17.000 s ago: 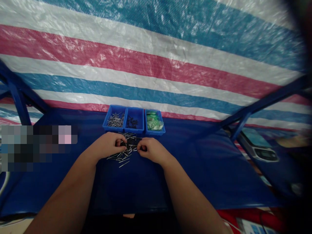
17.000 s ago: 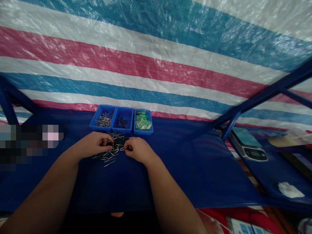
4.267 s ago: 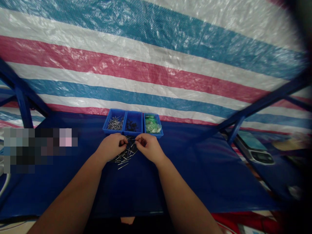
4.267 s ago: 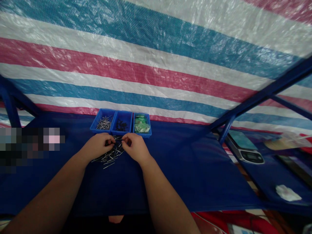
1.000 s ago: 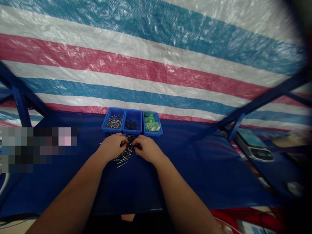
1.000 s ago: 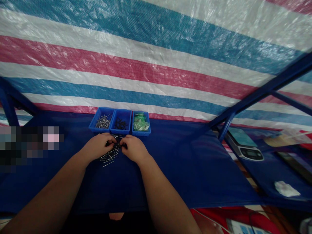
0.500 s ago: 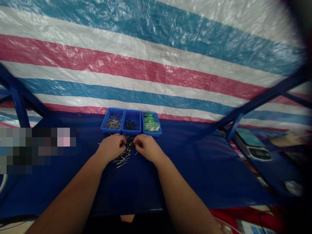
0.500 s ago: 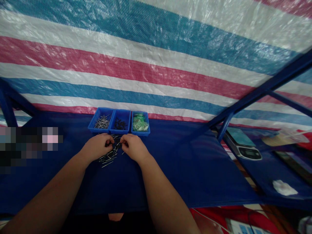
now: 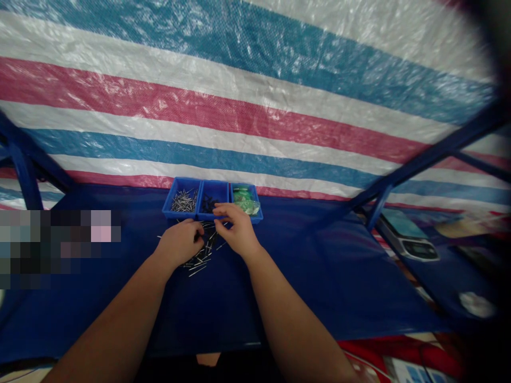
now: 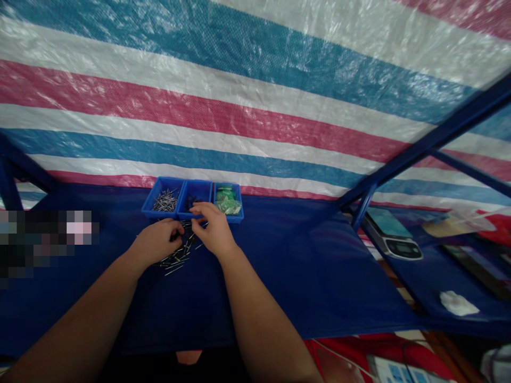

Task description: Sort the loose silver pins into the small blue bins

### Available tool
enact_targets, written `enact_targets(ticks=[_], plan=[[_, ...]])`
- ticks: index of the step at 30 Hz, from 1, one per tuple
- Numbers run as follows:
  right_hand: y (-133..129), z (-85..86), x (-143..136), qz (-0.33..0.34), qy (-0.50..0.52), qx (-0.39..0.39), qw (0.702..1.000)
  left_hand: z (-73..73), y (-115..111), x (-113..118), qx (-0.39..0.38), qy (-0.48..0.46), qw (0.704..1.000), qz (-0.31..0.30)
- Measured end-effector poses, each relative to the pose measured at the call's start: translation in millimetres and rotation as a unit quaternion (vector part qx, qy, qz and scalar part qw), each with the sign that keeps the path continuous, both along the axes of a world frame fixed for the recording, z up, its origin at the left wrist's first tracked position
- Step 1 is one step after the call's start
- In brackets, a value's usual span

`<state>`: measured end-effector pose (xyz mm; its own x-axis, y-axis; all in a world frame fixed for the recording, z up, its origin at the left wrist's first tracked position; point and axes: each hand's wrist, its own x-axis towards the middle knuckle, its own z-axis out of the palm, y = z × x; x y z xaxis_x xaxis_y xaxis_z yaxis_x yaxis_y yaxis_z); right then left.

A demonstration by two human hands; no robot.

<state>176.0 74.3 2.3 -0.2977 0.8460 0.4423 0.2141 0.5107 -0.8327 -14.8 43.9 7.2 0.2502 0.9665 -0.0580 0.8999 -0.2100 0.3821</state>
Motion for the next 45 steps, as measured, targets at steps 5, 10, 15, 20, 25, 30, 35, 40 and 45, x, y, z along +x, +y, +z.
enact_targets(ticks=[5, 10, 15, 20, 25, 30, 35, 40, 45], plan=[[-8.6, 4.2, 9.0, -0.003, -0.058, 0.028, 0.998, -1.1, 0.1, -0.5, 0.007, 0.003, 1.000, 0.001], [-9.1, 3.9, 14.7, -0.007, -0.102, 0.017, 0.995, -2.4, 0.0, -0.1, 0.006, 0.002, 1.000, 0.003], [-9.9, 1.4, 12.8, 0.018, -0.135, 0.003, 0.991, -0.9, -0.6, -1.3, 0.011, -0.004, 1.000, -0.003], [-13.6, 4.4, 11.6, 0.050, -0.149, -0.011, 0.987, 4.2, -1.2, 0.0, 0.066, -0.057, 0.996, -0.021], [-17.6, 7.4, 8.3, 0.078, -0.094, -0.038, 0.992, 9.8, -1.8, 3.5, 0.126, -0.157, 0.976, -0.080], [-18.0, 3.1, 6.0, 0.070, -0.036, -0.047, 0.996, 12.6, -0.3, -0.8, 0.120, -0.200, 0.968, -0.093], [-12.7, -6.0, 5.0, 0.016, 0.034, -0.057, 0.998, 7.8, 4.6, -14.8, 0.108, -0.132, 0.984, -0.056], [-9.8, -10.8, 3.8, 0.032, 0.043, -0.068, 0.996, 0.4, 7.4, -22.6, 0.049, -0.074, 0.993, -0.072], [-14.2, -2.6, 10.4, 0.044, -0.140, -0.035, 0.989, -2.6, 9.4, -24.1, 0.015, -0.037, 0.997, -0.072]])
